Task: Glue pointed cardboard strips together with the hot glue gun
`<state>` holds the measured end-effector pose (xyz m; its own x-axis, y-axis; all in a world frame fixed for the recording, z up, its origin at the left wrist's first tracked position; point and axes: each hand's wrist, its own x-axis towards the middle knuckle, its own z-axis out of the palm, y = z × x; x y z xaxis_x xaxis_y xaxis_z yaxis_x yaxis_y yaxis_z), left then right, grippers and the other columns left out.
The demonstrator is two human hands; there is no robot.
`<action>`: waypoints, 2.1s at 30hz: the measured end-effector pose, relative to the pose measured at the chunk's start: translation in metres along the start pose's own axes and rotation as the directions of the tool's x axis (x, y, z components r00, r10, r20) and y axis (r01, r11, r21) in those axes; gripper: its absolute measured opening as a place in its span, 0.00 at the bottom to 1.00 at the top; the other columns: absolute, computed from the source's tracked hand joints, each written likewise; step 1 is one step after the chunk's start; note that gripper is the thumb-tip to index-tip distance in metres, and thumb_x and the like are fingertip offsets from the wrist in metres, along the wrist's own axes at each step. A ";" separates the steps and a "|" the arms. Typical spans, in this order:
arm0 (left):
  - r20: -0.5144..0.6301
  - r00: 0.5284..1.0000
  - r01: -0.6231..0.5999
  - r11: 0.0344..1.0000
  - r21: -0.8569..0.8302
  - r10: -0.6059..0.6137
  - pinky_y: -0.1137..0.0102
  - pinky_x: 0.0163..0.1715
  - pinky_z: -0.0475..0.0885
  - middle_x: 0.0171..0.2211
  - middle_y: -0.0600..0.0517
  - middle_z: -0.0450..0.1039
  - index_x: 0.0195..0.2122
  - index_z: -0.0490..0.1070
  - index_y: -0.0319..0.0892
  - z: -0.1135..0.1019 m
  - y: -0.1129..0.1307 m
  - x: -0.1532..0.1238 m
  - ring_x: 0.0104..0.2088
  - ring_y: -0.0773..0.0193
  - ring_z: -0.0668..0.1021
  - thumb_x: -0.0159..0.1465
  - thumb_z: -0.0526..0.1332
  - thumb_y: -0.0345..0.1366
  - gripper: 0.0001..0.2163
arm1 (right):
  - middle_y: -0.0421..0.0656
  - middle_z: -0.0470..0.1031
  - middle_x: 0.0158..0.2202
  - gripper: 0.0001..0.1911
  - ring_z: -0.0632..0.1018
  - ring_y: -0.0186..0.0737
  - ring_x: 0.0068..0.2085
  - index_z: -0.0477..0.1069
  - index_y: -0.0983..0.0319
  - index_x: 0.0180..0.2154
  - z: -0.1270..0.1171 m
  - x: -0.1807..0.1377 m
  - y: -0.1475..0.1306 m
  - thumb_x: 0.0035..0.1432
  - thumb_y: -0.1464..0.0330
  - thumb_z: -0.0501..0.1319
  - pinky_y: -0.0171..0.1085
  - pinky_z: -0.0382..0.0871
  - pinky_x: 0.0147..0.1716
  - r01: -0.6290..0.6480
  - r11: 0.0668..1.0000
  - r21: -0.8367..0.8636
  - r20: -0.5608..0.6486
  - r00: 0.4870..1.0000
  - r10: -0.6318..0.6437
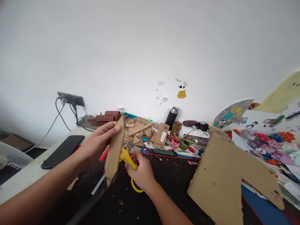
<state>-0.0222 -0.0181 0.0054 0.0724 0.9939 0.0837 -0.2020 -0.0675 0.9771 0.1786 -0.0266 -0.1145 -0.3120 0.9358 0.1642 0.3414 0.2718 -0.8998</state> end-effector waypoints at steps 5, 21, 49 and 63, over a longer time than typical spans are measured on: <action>-0.158 0.986 -0.074 0.987 -0.141 0.051 0.70 0.31 0.72 0.36 0.51 0.79 0.44 0.78 0.44 -0.005 0.021 -0.007 0.35 0.59 0.78 0.57 0.75 0.50 0.20 | 0.38 0.69 0.29 0.20 0.69 0.39 0.29 0.78 0.62 0.50 -0.005 0.003 0.006 0.57 0.62 0.67 0.36 0.64 0.30 -0.018 0.995 0.101 -0.081 0.996 0.026; -0.125 0.991 0.044 0.996 0.071 -0.035 0.67 0.29 0.74 0.37 0.49 0.79 0.44 0.76 0.45 -0.026 0.001 0.018 0.34 0.54 0.80 0.56 0.73 0.55 0.23 | 0.37 0.73 0.25 0.24 0.66 0.29 0.21 0.73 0.62 0.48 -0.035 0.008 -0.011 0.56 0.56 0.74 0.31 0.61 0.22 -0.139 0.576 0.805 -0.013 0.967 0.253; 0.103 0.989 0.033 0.839 0.544 -0.106 0.67 0.40 0.68 0.40 0.51 0.76 0.42 0.75 0.44 -0.018 -0.033 0.024 0.42 0.54 0.75 0.65 0.64 0.61 0.22 | 0.32 0.58 0.14 0.28 0.50 0.27 0.14 0.72 0.61 0.26 -0.068 0.002 -0.024 0.62 0.44 0.64 0.32 0.53 0.16 -0.266 0.456 0.849 0.254 0.963 0.089; 0.116 0.989 0.003 0.797 0.603 -0.092 0.68 0.35 0.67 0.35 0.54 0.73 0.39 0.74 0.45 -0.012 -0.029 0.021 0.36 0.57 0.74 0.64 0.64 0.62 0.22 | 0.35 0.70 0.19 0.28 0.68 0.31 0.14 0.76 0.63 0.44 -0.066 0.001 -0.029 0.60 0.45 0.66 0.29 0.51 0.11 -0.173 0.537 0.826 0.109 0.983 0.148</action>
<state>-0.0263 0.0054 -0.0232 0.2041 0.9788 0.0152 0.4285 -0.1033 0.8976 0.2268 -0.0185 -0.0615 -0.3532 0.9354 -0.0162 -0.4948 -0.2015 -0.8453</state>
